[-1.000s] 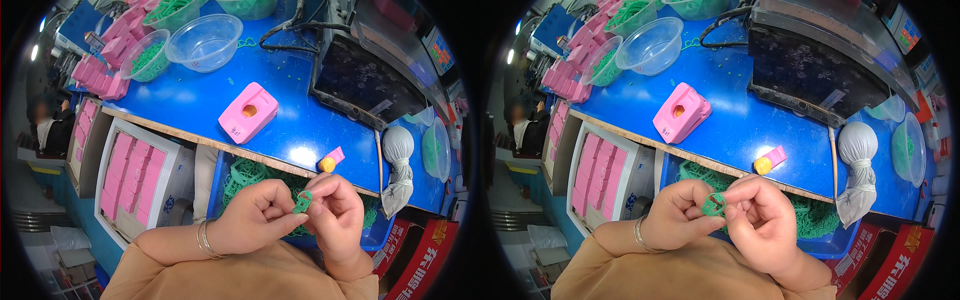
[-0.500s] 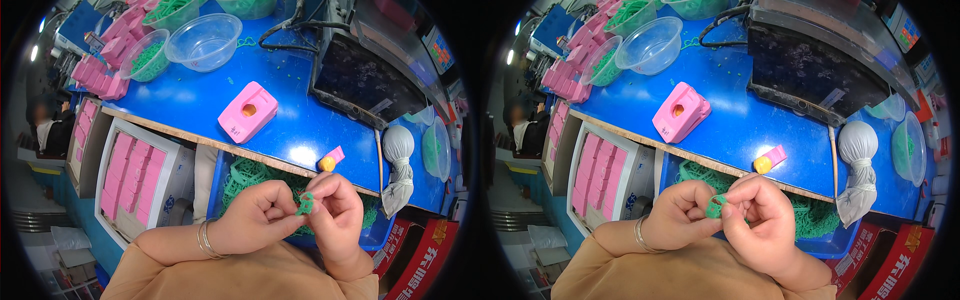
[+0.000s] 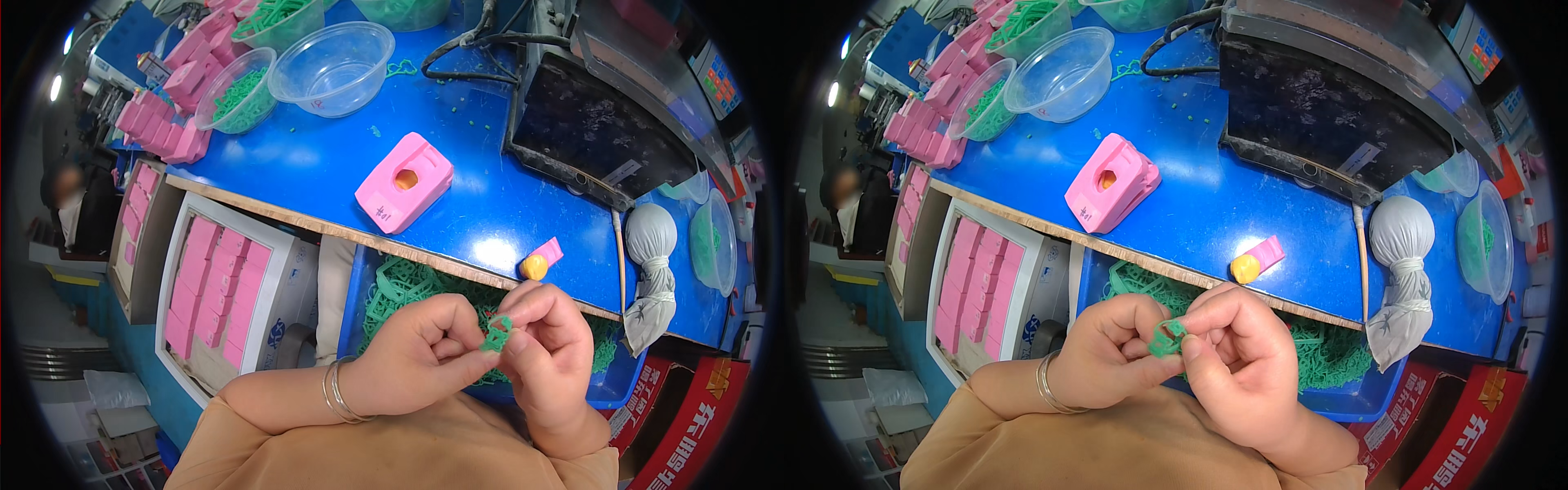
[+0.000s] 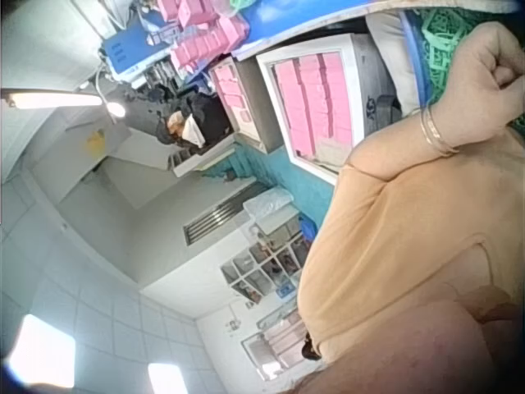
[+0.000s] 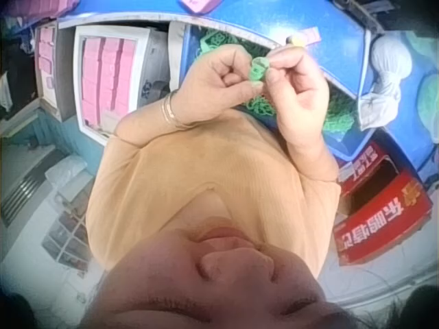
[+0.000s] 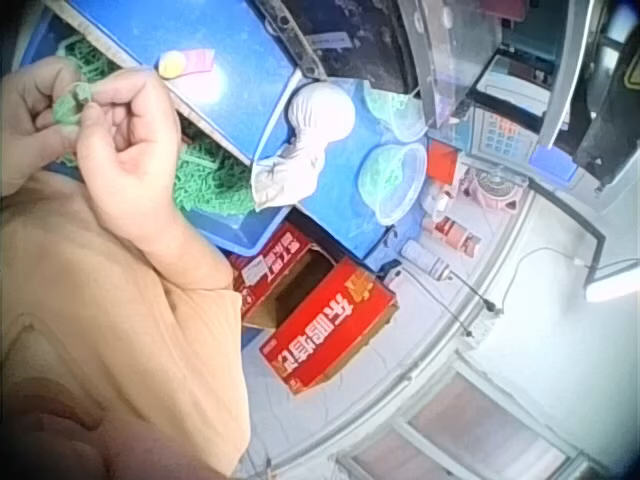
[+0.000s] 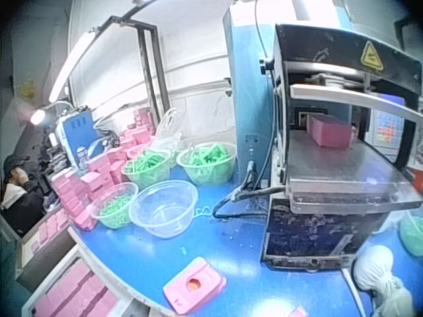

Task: The recorder is assembling green wax jewelry components into pink rubber molds and placing them into a press machine.

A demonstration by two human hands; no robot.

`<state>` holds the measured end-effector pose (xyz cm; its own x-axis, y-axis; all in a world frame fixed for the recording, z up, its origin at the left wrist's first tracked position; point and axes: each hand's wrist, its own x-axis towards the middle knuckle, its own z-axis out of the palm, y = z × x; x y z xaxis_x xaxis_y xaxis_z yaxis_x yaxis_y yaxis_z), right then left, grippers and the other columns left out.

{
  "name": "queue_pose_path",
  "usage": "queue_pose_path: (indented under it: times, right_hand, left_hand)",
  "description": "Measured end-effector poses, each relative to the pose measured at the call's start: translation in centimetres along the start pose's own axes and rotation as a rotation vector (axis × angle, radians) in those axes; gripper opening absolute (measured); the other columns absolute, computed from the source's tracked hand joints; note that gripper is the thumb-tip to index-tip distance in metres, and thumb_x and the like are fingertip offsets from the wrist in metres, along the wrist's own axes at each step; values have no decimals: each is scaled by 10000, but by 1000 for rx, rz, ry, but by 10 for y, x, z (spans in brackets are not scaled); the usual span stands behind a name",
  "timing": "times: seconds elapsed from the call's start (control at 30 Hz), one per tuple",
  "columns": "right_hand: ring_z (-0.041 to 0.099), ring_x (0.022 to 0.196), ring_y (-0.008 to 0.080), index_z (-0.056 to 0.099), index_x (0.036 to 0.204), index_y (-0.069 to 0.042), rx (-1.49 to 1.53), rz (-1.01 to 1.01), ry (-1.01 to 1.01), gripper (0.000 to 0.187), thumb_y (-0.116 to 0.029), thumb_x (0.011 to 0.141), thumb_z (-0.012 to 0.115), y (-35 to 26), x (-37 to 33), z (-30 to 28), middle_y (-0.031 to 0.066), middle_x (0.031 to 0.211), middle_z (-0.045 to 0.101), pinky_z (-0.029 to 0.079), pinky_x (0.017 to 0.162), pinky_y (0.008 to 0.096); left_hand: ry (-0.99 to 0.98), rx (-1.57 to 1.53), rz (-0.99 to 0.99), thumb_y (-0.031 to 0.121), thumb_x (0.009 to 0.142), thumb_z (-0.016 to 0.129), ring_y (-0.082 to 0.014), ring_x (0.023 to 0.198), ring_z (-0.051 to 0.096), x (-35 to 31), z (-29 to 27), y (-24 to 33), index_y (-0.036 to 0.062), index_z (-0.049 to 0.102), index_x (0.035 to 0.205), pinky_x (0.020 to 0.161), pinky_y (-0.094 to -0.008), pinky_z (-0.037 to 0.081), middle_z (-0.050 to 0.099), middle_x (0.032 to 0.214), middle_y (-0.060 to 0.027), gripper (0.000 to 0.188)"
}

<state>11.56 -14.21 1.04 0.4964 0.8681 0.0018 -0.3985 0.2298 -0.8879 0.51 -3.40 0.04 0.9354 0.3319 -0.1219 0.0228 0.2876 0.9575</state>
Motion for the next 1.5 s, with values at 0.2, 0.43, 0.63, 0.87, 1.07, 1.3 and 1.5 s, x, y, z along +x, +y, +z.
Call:
queue_pose_path:
  times: [0.2, 0.43, 0.63, 0.87, 1.07, 1.3, 1.5]
  right_hand:
    - [429, 739, 67, 473, 918, 20, 67, -3, -30, 149, 99, 792, 466, 1, 0, -1, 69, 884, 471, 368, 643, 182]
    - [451, 768, 76, 469, 925, 14, 120, 45, -61, 151, 96, 798, 456, 1, 0, -5, 69, 904, 474, 392, 676, 192]
    - [463, 774, 77, 465, 919, 10, 152, 72, -56, 142, 94, 805, 462, -1, 0, -3, 69, 899, 480, 401, 677, 194]
    - [462, 760, 75, 461, 910, 10, 132, 54, -44, 131, 93, 808, 464, -1, 0, -3, 68, 889, 478, 400, 674, 192]
    - [452, 750, 71, 467, 897, 3, 142, 74, -53, 109, 76, 815, 456, -3, 1, -3, 60, 864, 480, 388, 664, 197]
    - [447, 746, 71, 469, 895, 1, 159, 94, -50, 102, 64, 816, 457, -4, 1, -3, 57, 859, 482, 378, 663, 193]
    - [448, 753, 71, 470, 903, 1, 170, 106, -58, 106, 59, 815, 458, -3, 1, -4, 54, 871, 480, 381, 667, 199]
  left_hand:
    - [7, 8, -14, 45, 785, 626, -1, 522, 262, -1, 1, 1, 69, 458, 743, 455, -182, 219, 303, 586, 83, 174]
    - [16, 3, 14, 49, 795, 620, -3, 524, 261, -1, 2, 1, 72, 448, 736, 453, -183, 217, 300, 584, 82, 183]
    - [-45, 23, -116, -33, 784, 601, -7, 615, 380, -4, -4, 7, 60, 469, 823, 560, -173, 330, 472, 744, 36, 166]
    - [24, 17, -49, 47, 787, 624, -3, 522, 256, -1, 3, 4, 77, 443, 729, 453, -184, 216, 299, 581, 83, 192]
    - [30, 19, -39, 45, 786, 624, -6, 523, 255, 0, 3, 2, 78, 436, 719, 453, -186, 216, 295, 581, 81, 203]
    - [21, 20, -39, 48, 791, 623, -7, 529, 263, 1, 3, 3, 78, 436, 721, 458, -185, 225, 297, 583, 81, 202]
    - [-1, 11, -61, 11, 791, 611, -11, 593, 348, -1, 0, 4, 63, 459, 784, 526, -182, 301, 396, 668, 53, 160]
